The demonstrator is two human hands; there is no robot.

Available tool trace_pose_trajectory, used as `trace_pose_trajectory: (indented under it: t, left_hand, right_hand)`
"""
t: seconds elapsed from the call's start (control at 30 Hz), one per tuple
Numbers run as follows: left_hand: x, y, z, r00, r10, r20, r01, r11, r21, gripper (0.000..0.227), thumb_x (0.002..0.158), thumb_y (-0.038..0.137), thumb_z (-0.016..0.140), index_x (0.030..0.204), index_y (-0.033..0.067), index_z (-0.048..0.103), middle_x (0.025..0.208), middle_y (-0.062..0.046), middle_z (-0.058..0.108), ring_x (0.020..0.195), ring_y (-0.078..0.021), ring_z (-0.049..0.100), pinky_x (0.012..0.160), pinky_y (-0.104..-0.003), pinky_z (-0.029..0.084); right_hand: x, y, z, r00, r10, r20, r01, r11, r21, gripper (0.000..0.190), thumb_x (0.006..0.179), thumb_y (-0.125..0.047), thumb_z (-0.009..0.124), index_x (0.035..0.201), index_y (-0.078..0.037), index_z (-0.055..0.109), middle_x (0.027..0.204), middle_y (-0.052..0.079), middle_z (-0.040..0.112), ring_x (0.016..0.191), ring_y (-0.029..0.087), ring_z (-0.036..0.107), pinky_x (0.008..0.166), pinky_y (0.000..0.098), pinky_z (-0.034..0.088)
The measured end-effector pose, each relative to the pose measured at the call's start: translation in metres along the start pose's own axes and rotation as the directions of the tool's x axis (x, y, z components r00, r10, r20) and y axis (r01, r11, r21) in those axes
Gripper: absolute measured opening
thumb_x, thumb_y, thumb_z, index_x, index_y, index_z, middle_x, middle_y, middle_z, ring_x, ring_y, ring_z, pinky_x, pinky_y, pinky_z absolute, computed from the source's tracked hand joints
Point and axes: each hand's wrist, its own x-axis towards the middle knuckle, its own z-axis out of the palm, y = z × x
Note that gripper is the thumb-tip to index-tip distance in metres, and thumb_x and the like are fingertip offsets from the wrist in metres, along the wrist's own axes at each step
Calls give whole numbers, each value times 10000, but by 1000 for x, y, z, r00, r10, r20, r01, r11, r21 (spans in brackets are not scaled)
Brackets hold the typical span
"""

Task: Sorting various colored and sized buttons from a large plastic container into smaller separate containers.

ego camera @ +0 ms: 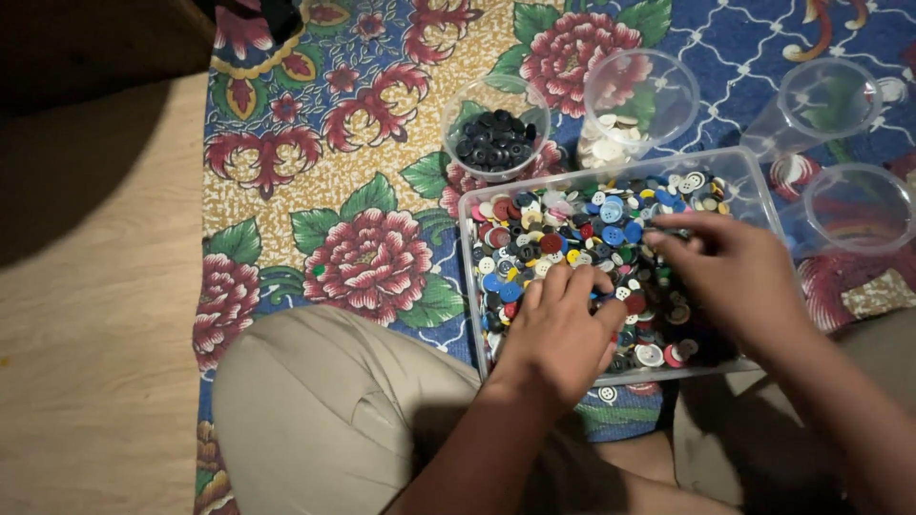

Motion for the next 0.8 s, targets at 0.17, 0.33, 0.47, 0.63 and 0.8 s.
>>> trace_pose_trajectory:
  t: [0.17,0.33,0.47,0.63,0.8]
  left_hand:
    - [-2,-3,5,995,52,-88,-47,997,63,439,772,185,702,1148,-30,628,1231,-201,530,1079,-346,470,899,-448,405]
    - [-2,-3,6,995,33,-99,-30,999,35,475,728,197,703,1123,-62,653,1191,-198,535,1054,-336,467,898,-437,395]
    - [3,-3,2,996,-36,-77,27,994,-107,253,774,179,664,983,38,643,1193,-143,543,1041,-314,454,901,-433,366]
    - [6,-3,-4,979,-113,-168,73,970,-230,126,786,190,687,868,102,648,1179,-100,557,1044,-310,468,926,-441,377]
    - [8,-8,-3,961,-200,-189,151,958,-245,225,797,242,740,939,128,608,1243,-98,496,1106,-315,441,935,-443,353]
  right_hand:
    - [33,27,27,961,-275,-42,256,934,-249,284,865,-290,846,1081,-110,805,736,100,656,545,230,562,528,366,456]
    - [18,14,13,998,-59,-8,55,968,-245,271,987,-361,733,1023,-98,789,711,118,688,513,255,578,499,389,433]
    - [19,17,6,974,156,162,-220,812,540,175,1039,-141,571,1094,7,645,938,128,625,823,190,564,764,306,454]
    - [11,-14,11,953,227,203,-304,728,615,315,977,-22,429,1177,81,649,1288,114,696,975,186,609,944,255,529]
    - [7,-25,24,996,54,69,-57,997,54,356,877,-333,783,1065,-31,794,724,78,690,520,175,528,469,312,391]
